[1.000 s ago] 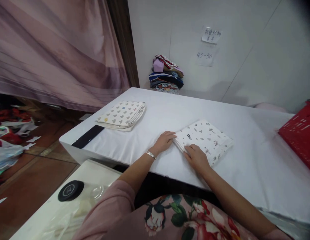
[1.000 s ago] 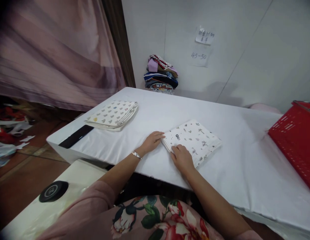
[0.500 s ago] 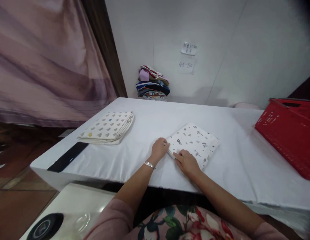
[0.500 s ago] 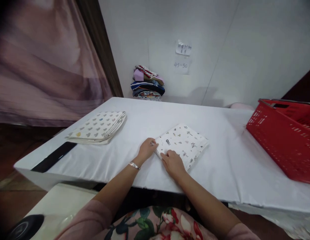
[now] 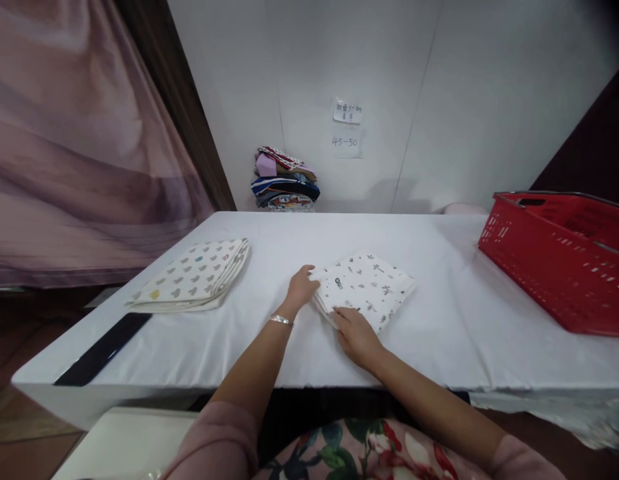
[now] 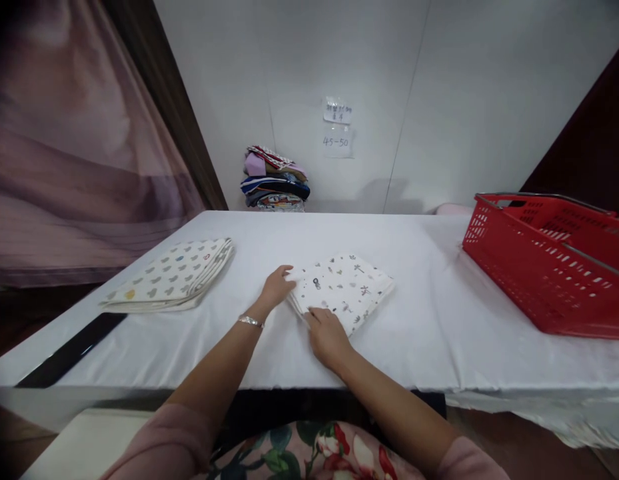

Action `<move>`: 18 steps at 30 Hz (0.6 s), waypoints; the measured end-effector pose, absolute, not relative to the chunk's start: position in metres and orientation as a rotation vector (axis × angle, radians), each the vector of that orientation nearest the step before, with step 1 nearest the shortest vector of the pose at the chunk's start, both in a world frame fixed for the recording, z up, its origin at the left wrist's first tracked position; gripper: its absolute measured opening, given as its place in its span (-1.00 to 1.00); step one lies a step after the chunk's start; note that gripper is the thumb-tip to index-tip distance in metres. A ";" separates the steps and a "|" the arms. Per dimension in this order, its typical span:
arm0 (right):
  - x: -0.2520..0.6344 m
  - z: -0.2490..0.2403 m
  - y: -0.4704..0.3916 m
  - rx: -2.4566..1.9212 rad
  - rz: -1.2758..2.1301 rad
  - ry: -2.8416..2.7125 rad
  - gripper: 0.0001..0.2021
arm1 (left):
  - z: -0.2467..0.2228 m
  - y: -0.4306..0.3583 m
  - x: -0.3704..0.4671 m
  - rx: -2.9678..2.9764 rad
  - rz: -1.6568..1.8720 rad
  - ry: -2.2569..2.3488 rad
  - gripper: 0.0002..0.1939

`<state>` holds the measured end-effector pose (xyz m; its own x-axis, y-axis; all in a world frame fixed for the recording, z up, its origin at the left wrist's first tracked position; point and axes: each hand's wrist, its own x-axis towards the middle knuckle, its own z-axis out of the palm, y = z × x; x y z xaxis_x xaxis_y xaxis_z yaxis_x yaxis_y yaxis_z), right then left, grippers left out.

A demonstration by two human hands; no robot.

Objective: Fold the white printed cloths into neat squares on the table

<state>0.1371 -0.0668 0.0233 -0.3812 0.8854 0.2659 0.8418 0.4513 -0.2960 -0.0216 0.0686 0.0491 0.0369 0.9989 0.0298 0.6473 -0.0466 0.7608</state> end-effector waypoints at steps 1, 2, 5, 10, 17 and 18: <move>0.134 0.023 -0.065 -1.407 0.196 -2.333 -0.56 | 0.050 0.075 -0.025 1.741 0.839 1.690 -0.46; 0.130 0.022 -0.063 -1.356 0.225 -2.351 -0.55 | 0.050 0.080 -0.029 1.718 0.857 1.723 -0.45; 0.122 0.012 -0.065 -1.285 0.226 -2.424 -0.51 | 0.040 0.091 -0.041 1.649 0.818 1.828 -0.46; 0.119 -0.005 -0.071 -1.292 0.140 -2.516 -0.45 | 0.029 0.080 -0.040 1.890 0.799 1.921 -0.48; 0.118 -0.003 -0.074 -1.308 0.142 -2.550 -0.43 | 0.029 0.044 -0.009 2.389 0.708 1.853 -0.50; 0.119 -0.002 -0.076 -1.302 0.161 -2.562 -0.43 | 0.025 0.041 -0.008 2.355 0.656 1.868 -0.48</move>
